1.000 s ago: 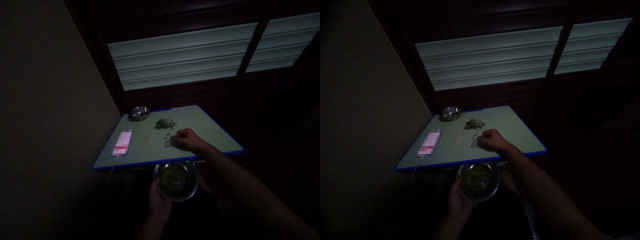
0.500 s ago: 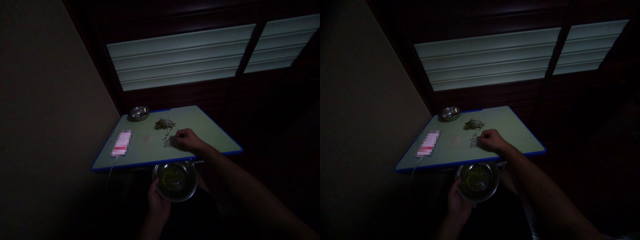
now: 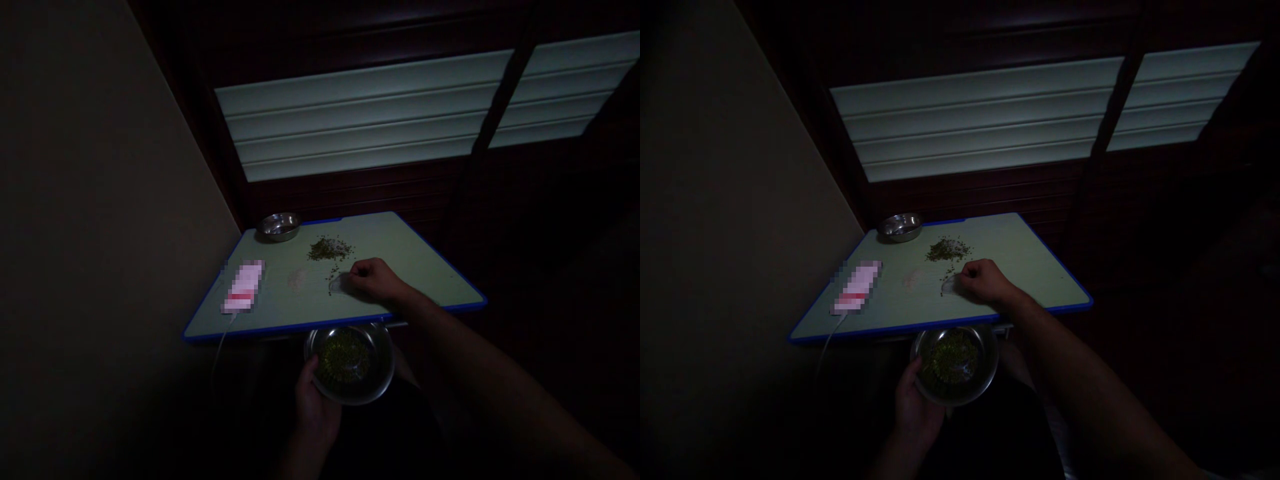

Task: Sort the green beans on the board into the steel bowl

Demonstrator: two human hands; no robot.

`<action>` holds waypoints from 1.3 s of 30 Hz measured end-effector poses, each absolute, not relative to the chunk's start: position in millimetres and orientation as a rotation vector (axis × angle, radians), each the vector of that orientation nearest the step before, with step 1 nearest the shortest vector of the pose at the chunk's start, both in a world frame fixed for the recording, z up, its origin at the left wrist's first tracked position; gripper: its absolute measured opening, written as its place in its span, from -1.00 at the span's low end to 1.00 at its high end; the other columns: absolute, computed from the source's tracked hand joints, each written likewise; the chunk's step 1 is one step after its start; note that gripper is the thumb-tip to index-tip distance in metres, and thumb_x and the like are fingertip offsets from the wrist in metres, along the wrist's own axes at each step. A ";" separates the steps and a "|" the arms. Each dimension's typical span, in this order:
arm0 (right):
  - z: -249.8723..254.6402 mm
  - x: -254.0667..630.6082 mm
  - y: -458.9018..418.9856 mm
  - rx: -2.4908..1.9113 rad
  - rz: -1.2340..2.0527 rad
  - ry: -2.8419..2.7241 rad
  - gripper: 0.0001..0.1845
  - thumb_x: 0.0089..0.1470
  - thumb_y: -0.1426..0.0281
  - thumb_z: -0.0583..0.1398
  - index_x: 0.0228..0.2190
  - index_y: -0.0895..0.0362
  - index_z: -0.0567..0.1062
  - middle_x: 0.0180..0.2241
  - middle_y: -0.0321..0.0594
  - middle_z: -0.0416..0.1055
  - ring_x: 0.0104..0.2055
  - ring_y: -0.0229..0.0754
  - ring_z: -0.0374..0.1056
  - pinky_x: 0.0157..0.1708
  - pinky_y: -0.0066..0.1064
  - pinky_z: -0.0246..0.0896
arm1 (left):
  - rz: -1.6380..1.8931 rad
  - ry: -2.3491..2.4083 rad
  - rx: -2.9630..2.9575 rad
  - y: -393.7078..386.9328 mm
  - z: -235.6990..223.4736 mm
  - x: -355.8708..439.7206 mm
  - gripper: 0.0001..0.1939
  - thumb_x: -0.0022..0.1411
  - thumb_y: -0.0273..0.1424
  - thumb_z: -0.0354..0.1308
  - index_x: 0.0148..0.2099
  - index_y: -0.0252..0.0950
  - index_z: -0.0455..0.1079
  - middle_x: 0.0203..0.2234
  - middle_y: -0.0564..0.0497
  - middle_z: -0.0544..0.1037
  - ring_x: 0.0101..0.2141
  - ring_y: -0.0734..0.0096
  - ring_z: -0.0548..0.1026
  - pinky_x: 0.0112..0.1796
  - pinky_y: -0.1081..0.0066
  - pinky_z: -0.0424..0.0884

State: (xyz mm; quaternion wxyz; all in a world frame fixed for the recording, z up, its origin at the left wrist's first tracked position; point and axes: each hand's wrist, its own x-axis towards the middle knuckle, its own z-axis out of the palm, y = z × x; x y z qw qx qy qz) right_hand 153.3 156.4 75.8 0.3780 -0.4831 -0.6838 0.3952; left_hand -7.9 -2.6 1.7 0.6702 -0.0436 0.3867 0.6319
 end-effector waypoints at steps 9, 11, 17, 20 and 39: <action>79.5 152.7 152.9 -1.204 1.093 -1.735 -0.75 -0.17 0.24 0.25 -0.60 0.18 0.42 -0.64 -0.32 0.31 -0.58 -0.34 0.16 -0.59 -0.50 0.01 | 1.410 0.884 -0.140 -2.7 6.6 -9.0 -0.74 0.15 -0.36 0.16 -0.12 -0.31 0.53 -0.32 -0.10 0.66 -0.19 0.15 0.59 -0.06 0.12 0.48; 80.7 153.5 153.6 -1.212 1.140 -1.721 -0.74 -0.18 0.23 0.26 -0.60 0.18 0.41 -0.65 -0.33 0.31 -0.59 -0.35 0.15 -0.61 -0.50 -0.01 | 1.431 0.876 -0.145 -2.1 9.2 -9.4 -0.75 0.17 -0.36 0.14 -0.12 -0.31 0.53 -0.31 -0.09 0.66 -0.19 0.16 0.59 -0.06 0.14 0.49; 87.5 150.6 155.7 -1.182 1.276 -1.816 -0.76 -0.17 0.24 0.26 -0.57 0.19 0.44 -0.63 -0.34 0.31 -0.61 -0.37 0.12 -0.61 -0.50 -0.03 | 1.472 0.868 -0.157 -1.5 16.9 -8.5 -0.77 0.20 -0.37 0.12 -0.14 -0.27 0.54 -0.34 -0.04 0.66 -0.21 0.21 0.59 -0.07 0.18 0.49; 92.4 144.7 152.8 -1.147 1.309 -1.899 -0.79 -0.13 0.27 0.24 -0.57 0.18 0.44 -0.64 -0.36 0.27 -0.61 -0.38 0.09 -0.61 -0.50 -0.05 | 1.468 0.852 -0.147 -1.7 18.2 -8.2 -0.77 0.20 -0.36 0.11 -0.14 -0.26 0.54 -0.34 -0.04 0.67 -0.21 0.21 0.59 -0.07 0.16 0.49; 100.5 146.8 132.8 -1.075 1.311 -2.194 -0.79 -0.10 0.28 0.23 -0.58 0.17 0.39 -0.62 -0.37 0.23 -0.57 -0.37 0.08 -0.54 -0.49 0.02 | 1.426 0.820 -0.127 2.8 -0.2 -8.7 -0.77 0.17 -0.34 0.14 -0.21 -0.33 0.55 -0.31 -0.12 0.67 -0.20 0.15 0.60 -0.08 0.16 0.49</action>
